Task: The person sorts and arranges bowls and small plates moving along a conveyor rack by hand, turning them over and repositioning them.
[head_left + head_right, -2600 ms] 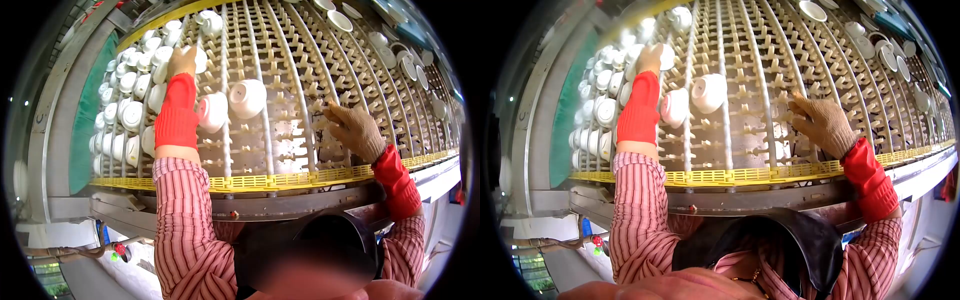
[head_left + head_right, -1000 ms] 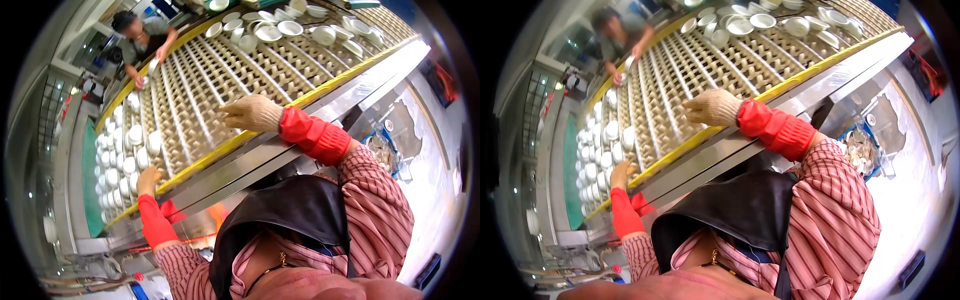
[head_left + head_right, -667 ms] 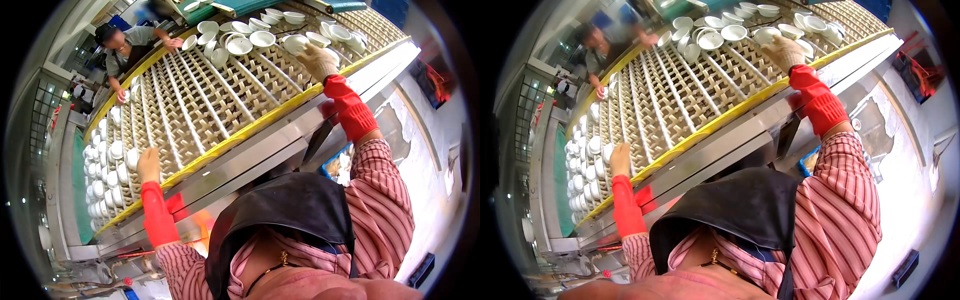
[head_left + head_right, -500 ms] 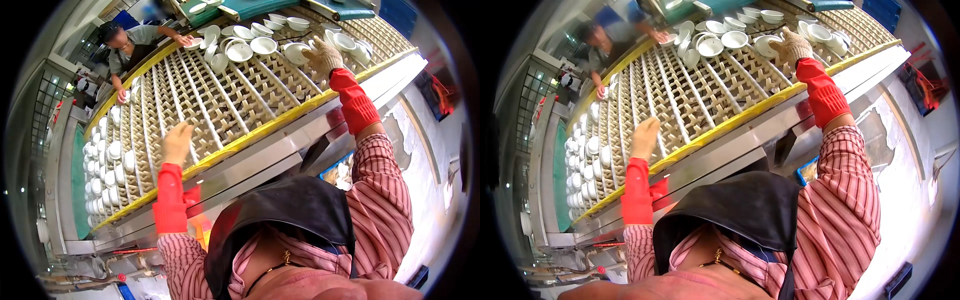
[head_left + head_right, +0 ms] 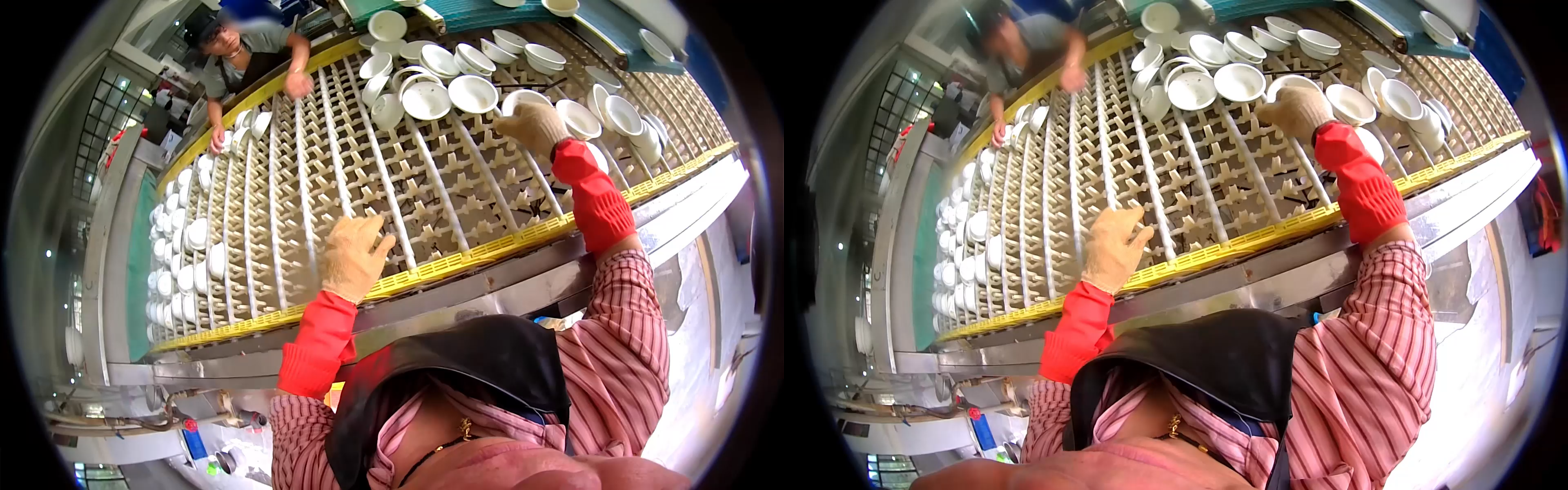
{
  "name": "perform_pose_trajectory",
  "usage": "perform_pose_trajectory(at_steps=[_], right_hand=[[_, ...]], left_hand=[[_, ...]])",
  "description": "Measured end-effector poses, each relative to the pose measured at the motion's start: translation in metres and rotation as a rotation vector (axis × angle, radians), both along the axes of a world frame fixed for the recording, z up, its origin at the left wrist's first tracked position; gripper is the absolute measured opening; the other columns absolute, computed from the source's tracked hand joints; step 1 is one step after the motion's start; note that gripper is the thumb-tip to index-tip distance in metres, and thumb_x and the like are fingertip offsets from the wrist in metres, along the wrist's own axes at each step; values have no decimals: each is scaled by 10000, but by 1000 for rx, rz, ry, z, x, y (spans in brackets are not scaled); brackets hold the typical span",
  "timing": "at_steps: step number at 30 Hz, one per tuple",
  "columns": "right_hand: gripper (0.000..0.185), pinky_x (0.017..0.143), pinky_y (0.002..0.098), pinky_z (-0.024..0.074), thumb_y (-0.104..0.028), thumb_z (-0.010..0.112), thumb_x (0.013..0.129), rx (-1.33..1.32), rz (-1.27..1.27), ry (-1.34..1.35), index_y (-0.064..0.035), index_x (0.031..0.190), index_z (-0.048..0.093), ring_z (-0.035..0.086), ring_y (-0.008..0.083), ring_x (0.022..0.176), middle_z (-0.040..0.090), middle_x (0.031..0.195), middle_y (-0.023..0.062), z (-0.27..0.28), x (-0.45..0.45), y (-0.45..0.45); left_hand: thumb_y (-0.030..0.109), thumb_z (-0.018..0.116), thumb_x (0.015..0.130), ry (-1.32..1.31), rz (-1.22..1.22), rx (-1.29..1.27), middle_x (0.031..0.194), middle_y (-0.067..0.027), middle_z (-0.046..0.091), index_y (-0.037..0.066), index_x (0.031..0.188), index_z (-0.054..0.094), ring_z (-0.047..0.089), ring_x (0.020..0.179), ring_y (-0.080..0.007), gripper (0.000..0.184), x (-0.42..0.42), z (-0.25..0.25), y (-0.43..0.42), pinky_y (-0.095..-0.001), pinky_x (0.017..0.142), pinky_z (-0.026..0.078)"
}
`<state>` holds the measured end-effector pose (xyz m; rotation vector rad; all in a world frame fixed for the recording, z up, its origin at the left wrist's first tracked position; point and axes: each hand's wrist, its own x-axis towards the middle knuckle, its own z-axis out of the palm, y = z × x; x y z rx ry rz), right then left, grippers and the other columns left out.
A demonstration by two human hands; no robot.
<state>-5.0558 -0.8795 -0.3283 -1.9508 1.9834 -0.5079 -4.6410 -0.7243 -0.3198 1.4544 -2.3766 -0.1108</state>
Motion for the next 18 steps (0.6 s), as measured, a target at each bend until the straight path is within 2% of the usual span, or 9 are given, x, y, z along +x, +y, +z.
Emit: perform_pose_trajectory(at_steps=[4,7,9,10,11,12,15,16,18], right_hand=[[613,793,424,618,-616,804,924,164,275,-55,-15,1034,853,773,274,812,804,922,184,29,62,34],[627,861,399,616,-645,826,918,142,555,-225,-34,1058,861,785,251,908,818,979,168,51,105,51],[591,904,419,621,-611,817,937,168,528,-453,-55,1134,849,800,268,992,823,1052,190,54,125,33],[577,870,436,623,-572,803,957,-42,628,-532,-45,1192,808,804,278,972,823,1041,191,30,130,-7],[567,865,458,622,-549,798,959,-192,607,-484,-44,1217,780,803,306,978,820,1048,195,26,132,-39],[560,859,479,621,-525,794,960,-341,571,-428,-44,1242,752,802,333,984,818,1056,200,22,135,-70],[612,930,524,602,-525,829,884,-517,257,-23,-88,1288,686,769,435,1060,803,1117,217,29,137,-135],[654,942,528,599,-531,839,872,-521,266,26,-115,1347,667,764,435,1089,797,1161,220,11,133,-167],[716,969,525,593,-533,850,863,-433,311,108,-140,1425,644,752,436,1145,785,1237,223,-18,126,-211]], left_hand=[[447,858,896,-91,-113,-260,1302,-237,705,-70,1338,682,667,1214,-424,702,-35,35,3,-555,1139,465],[456,884,838,-54,-152,-329,1260,-229,702,-60,1304,689,658,1227,-432,722,-47,43,3,-538,1146,469],[377,955,683,-60,-167,-299,1241,-214,695,-41,1222,700,652,1214,-420,728,-46,44,1,-525,1099,497],[346,968,644,-86,-172,-260,1235,-209,697,-37,1197,703,651,1214,-415,724,-42,41,0,-524,1086,503],[315,982,604,-108,-174,-220,1229,-204,698,-32,1173,706,650,1214,-411,721,-38,37,-1,-523,1072,509],[258,990,545,-54,-172,-246,1185,-165,727,-10,994,742,664,1178,-392,579,-34,31,-2,-518,1041,522],[271,970,583,-90,-149,-183,1159,-137,752,12,830,759,669,1125,-377,416,-23,11,-10,-513,1029,522],[310,934,655,-140,-165,-245,1061,-111,752,35,715,738,660,1036,-348,343,-22,6,-14,-501,990,522],[344,907,696,-102,-168,-214,977,-101,727,39,699,717,648,994,-332,359,-22,3,-17,-495,959,517]])
